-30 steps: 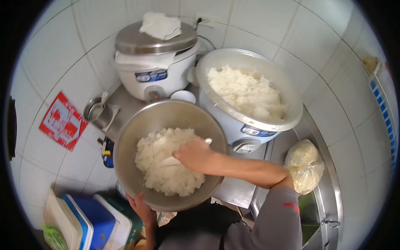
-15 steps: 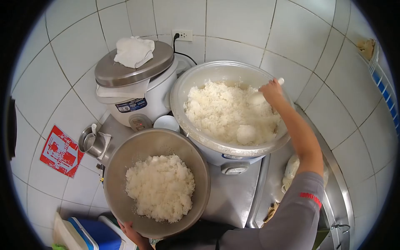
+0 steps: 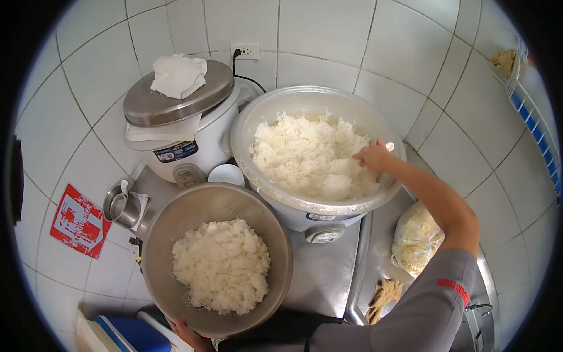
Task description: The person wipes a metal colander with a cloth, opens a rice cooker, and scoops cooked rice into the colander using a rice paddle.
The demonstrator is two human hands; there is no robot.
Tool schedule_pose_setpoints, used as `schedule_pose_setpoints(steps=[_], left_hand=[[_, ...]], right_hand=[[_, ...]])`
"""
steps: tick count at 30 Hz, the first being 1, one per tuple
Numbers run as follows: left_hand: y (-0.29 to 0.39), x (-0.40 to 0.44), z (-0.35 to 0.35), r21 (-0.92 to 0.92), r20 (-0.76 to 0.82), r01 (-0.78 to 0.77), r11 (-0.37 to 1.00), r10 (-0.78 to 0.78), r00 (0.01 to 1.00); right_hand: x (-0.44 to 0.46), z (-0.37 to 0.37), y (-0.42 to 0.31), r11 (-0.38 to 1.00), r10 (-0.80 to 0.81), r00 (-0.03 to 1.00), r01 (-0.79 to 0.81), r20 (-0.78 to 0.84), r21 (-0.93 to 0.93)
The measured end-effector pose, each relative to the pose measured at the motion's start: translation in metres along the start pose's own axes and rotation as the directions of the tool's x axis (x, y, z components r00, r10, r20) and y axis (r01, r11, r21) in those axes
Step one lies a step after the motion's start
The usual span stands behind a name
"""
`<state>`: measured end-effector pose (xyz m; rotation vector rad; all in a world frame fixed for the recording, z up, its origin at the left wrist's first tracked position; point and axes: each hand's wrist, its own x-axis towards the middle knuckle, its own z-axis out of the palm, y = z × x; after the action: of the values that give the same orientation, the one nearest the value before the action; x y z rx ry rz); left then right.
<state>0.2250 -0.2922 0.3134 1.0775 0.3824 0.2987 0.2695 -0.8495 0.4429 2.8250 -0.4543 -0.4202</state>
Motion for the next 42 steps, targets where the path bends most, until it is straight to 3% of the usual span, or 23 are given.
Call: schedule_pose_setpoints(steps=[3,6,9,12,15,18,24,27,30,32,34,35,36,38,41,42], left_hand=[[-0.004,0.001,-0.007,0.105,-0.085,0.026,0.994,-0.017,0.996],[-0.004,0.002,-0.005,0.028,-0.111,0.038,0.999,-0.035,0.993],[0.002,-0.002,0.001,0.023,0.024,-0.002,1.000,0.001,1.000],[-0.004,0.000,-0.003,-0.035,-0.102,0.041,0.999,-0.045,0.994],[0.001,-0.002,0.002,0.006,-0.129,0.080,0.997,-0.078,0.989],[-0.005,0.002,-0.006,0.002,-0.127,0.077,0.997,-0.076,0.989],[-0.009,0.001,-0.005,0.008,-0.200,0.062,0.998,-0.059,0.978],[-0.011,0.002,-0.012,-0.008,-0.051,0.029,1.000,-0.029,0.998],[-0.022,0.008,-0.023,-0.008,-0.078,0.016,1.000,-0.016,0.997],[-0.016,0.004,-0.015,-0.031,-0.058,0.012,0.999,-0.014,0.998],[-0.007,0.000,-0.006,-0.059,-0.012,0.021,0.998,-0.022,1.000],[-0.015,0.003,-0.016,0.075,-0.038,-0.009,0.997,0.012,0.999],[-0.002,-0.002,-0.003,-0.014,-0.004,-0.002,1.000,0.002,1.000],[-0.004,-0.005,-0.004,0.018,-0.088,0.029,0.999,-0.027,0.996],[-0.001,-0.005,-0.004,-0.031,-0.043,0.039,0.999,-0.040,0.998],[-0.002,-0.003,-0.006,-0.056,0.010,0.037,0.998,-0.037,0.999]], right_hand=[[-0.009,0.003,-0.008,0.988,-0.036,0.999,0.034,0.006,0.148],[-0.015,-0.001,-0.017,0.984,-0.101,0.995,0.104,-0.026,0.145],[-0.019,-0.010,-0.036,0.958,-0.161,0.983,0.133,0.092,0.255],[-0.023,-0.020,-0.044,0.971,-0.193,0.970,0.168,0.145,0.171],[-0.029,-0.018,-0.043,0.960,-0.227,0.959,0.191,0.170,0.206],[-0.030,-0.007,-0.042,0.948,-0.209,0.973,0.176,0.102,0.264],[-0.034,-0.024,-0.068,0.889,-0.240,0.960,0.157,0.147,0.430],[-0.027,-0.033,-0.070,0.801,-0.317,0.941,0.196,0.123,0.565],[-0.023,-0.042,-0.061,0.760,-0.215,0.961,0.053,0.174,0.648],[-0.011,-0.041,-0.033,0.722,-0.311,0.944,0.313,-0.114,0.617],[-0.010,-0.068,-0.022,0.765,-0.254,0.955,0.294,-0.151,0.573],[-0.007,-0.089,-0.023,0.796,-0.281,0.940,0.342,-0.195,0.499],[-0.010,-0.108,-0.029,0.817,-0.319,0.919,0.391,-0.232,0.425],[-0.041,-0.158,-0.084,0.840,-0.195,0.966,0.253,-0.166,0.479],[-0.043,-0.168,-0.151,0.872,-0.463,0.742,0.480,-0.485,-0.098],[-0.047,-0.170,-0.180,0.890,-0.444,0.757,0.435,-0.479,-0.138]])
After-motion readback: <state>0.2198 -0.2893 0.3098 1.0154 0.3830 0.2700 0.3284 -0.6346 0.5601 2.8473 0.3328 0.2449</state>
